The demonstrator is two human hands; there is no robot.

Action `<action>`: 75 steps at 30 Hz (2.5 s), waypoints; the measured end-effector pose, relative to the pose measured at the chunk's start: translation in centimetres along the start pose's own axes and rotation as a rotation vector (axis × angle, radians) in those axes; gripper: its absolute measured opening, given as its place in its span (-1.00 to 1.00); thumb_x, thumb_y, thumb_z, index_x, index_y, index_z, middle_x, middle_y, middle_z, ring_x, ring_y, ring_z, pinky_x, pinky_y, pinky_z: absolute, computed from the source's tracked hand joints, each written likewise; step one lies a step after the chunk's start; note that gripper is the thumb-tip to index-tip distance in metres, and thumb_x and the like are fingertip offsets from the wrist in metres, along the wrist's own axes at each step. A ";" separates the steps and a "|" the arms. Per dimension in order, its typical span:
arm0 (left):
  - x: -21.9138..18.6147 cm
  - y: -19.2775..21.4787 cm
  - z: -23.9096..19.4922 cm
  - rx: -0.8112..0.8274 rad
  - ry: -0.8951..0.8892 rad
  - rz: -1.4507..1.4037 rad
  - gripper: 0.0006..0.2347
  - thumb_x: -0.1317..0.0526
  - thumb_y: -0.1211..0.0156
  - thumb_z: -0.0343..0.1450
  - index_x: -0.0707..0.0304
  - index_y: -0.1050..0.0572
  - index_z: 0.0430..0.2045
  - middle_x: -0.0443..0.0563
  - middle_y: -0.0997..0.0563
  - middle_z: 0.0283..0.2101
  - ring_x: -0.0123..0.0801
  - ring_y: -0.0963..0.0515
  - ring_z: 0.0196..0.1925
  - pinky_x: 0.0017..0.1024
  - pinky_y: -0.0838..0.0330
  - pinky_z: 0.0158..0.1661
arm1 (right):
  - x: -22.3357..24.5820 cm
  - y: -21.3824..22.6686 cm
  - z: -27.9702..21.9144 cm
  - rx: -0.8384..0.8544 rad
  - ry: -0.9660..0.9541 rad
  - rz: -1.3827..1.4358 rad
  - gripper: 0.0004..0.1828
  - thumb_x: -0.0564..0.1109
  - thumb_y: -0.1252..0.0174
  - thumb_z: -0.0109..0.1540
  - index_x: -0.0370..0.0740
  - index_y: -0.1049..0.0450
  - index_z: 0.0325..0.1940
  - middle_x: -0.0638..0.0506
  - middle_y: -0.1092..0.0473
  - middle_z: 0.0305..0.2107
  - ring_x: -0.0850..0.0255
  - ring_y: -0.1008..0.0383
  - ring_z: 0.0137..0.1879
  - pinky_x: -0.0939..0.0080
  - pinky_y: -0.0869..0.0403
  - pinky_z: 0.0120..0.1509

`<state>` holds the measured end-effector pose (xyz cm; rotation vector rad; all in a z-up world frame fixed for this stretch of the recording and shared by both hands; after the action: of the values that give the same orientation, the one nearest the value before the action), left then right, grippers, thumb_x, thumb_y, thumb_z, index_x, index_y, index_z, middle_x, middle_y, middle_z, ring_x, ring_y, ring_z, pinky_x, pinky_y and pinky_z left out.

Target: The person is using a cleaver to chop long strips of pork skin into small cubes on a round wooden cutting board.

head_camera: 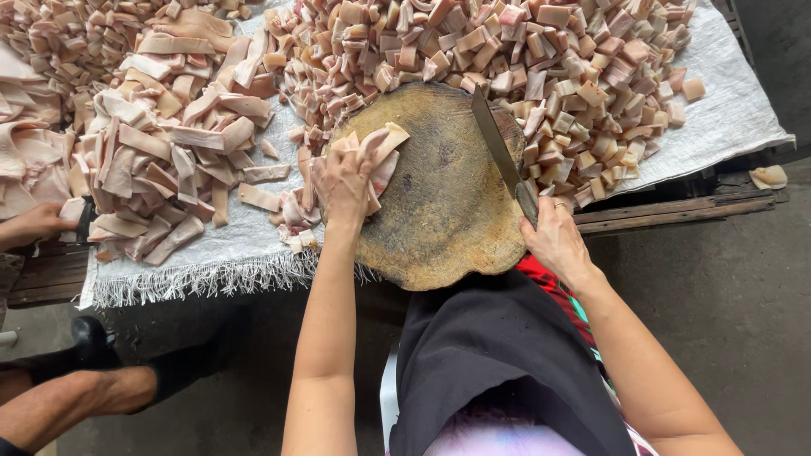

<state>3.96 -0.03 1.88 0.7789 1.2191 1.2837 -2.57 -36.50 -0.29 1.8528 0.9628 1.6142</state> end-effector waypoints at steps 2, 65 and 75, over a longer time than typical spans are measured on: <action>-1.9 0.1 0.5 0.215 0.002 -0.119 -0.57 -0.11 0.01 0.57 0.30 -0.61 -0.36 0.05 -0.55 -0.16 -0.14 -0.47 -0.07 -0.18 -0.37 -0.03 | 0.0 -0.4 0.5 0.056 -0.029 -0.001 -0.53 0.04 -0.10 0.32 -0.37 -0.21 0.11 -0.61 -0.40 -0.15 -0.58 -0.43 -0.07 -0.40 -0.40 0.05; -8.7 -13.3 -3.0 0.214 0.244 -0.805 -0.81 0.21 -0.27 0.45 0.42 -0.64 -0.25 0.17 -0.72 -0.32 -0.33 -0.68 -0.32 -0.40 -0.53 -0.24 | 1.9 -2.4 4.3 -0.106 0.242 -0.160 -0.62 0.05 -0.15 0.37 -0.33 -0.27 -0.07 -0.31 -0.46 -0.60 -0.29 -0.52 -0.43 -0.23 -0.46 -0.25; -9.7 -14.4 -2.7 0.338 0.400 -0.975 -0.83 0.28 -0.21 0.44 0.41 -0.61 -0.18 0.11 -0.73 -0.35 -0.43 -0.72 -0.40 -0.50 -0.66 -0.31 | 5.4 3.8 3.8 -0.024 0.051 0.166 -0.53 0.13 -0.10 0.36 -0.33 -0.38 0.10 -0.20 -0.46 -0.63 -0.03 -0.58 -0.51 0.00 -0.49 -0.39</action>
<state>6.68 -12.49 -10.15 0.0677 1.8451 0.4234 2.13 -34.37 5.34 1.9275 0.8246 1.7696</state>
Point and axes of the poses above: each hand's wrist, its own z-axis towards the middle knuckle, its own y-axis out of the back of the hand, x = y × z, the point moved 4 cm from there along z, towards the middle knuckle
